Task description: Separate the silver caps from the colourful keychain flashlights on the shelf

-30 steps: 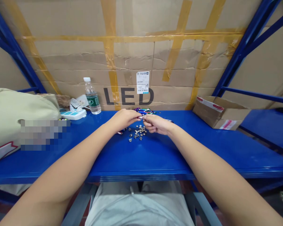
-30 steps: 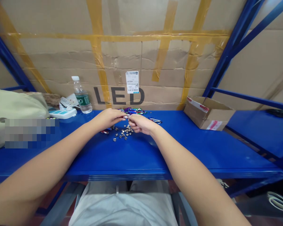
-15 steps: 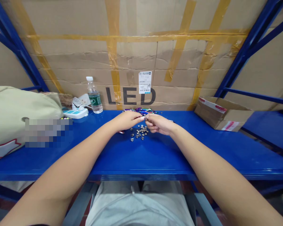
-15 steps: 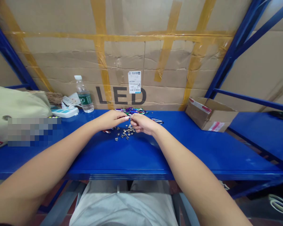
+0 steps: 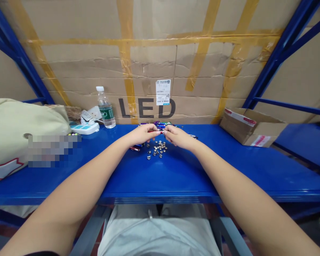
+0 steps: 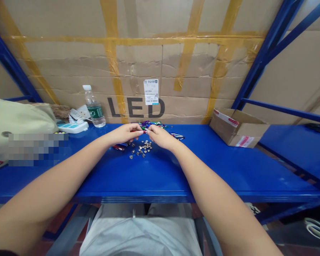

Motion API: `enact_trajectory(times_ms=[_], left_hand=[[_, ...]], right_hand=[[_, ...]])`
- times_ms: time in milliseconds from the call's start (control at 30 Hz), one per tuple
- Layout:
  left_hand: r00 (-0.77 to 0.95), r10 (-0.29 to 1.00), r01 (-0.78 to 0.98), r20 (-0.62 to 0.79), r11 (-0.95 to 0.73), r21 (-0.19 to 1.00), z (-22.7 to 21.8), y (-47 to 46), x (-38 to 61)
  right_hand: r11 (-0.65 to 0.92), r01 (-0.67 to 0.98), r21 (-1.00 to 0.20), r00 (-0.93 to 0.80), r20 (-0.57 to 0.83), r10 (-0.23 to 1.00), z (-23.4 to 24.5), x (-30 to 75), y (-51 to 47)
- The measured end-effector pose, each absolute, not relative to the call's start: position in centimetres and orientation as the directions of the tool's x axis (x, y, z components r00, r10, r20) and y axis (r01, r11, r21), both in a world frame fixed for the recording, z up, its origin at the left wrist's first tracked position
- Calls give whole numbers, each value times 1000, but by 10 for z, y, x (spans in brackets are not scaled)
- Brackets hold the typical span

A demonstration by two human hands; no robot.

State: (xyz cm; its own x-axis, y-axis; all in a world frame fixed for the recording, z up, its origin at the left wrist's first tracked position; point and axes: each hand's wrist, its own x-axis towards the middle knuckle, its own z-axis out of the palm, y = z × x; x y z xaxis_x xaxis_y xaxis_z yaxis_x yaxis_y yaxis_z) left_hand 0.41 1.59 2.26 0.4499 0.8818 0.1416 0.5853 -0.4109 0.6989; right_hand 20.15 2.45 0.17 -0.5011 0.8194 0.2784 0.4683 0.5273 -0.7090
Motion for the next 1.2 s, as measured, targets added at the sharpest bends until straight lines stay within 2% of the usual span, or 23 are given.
enact_trajectory(times_ms=[133, 300, 367, 433, 533, 633, 733, 933, 1200], left_hand=[[527, 846, 587, 76, -427, 688, 21, 18, 1], [557, 821, 562, -126, -261, 785, 18, 23, -8], [566, 806, 563, -169, -229, 794, 17, 23, -9], [550, 830, 593, -94, -310, 743, 17, 23, -8], [519, 840, 637, 161, -505, 582, 16, 22, -1], [511, 811, 647, 285, -581, 494, 15, 21, 4], [517, 804, 654, 294, -592, 470, 15, 23, 4], [513, 830, 701, 220, -553, 450, 15, 25, 2], [624, 764, 749, 166, -645, 153, 15, 26, -3]], right_hand=[[558, 489, -670, -521, 288, 803, 1, 201, 24], [617, 533, -579, -576, 286, 766, 1, 199, 22], [616, 533, -580, -580, 279, 765, 0, 198, 22], [561, 513, -650, -563, 238, 791, -1, 199, 23], [428, 435, -792, -547, 145, 825, -3, 201, 26], [398, 367, -841, -556, 146, 819, -5, 203, 28], [417, 372, -829, -542, 170, 823, -3, 202, 27], [462, 453, -762, -492, 219, 843, 2, 200, 23], [496, 630, -598, -534, 131, 835, 0, 208, 27]])
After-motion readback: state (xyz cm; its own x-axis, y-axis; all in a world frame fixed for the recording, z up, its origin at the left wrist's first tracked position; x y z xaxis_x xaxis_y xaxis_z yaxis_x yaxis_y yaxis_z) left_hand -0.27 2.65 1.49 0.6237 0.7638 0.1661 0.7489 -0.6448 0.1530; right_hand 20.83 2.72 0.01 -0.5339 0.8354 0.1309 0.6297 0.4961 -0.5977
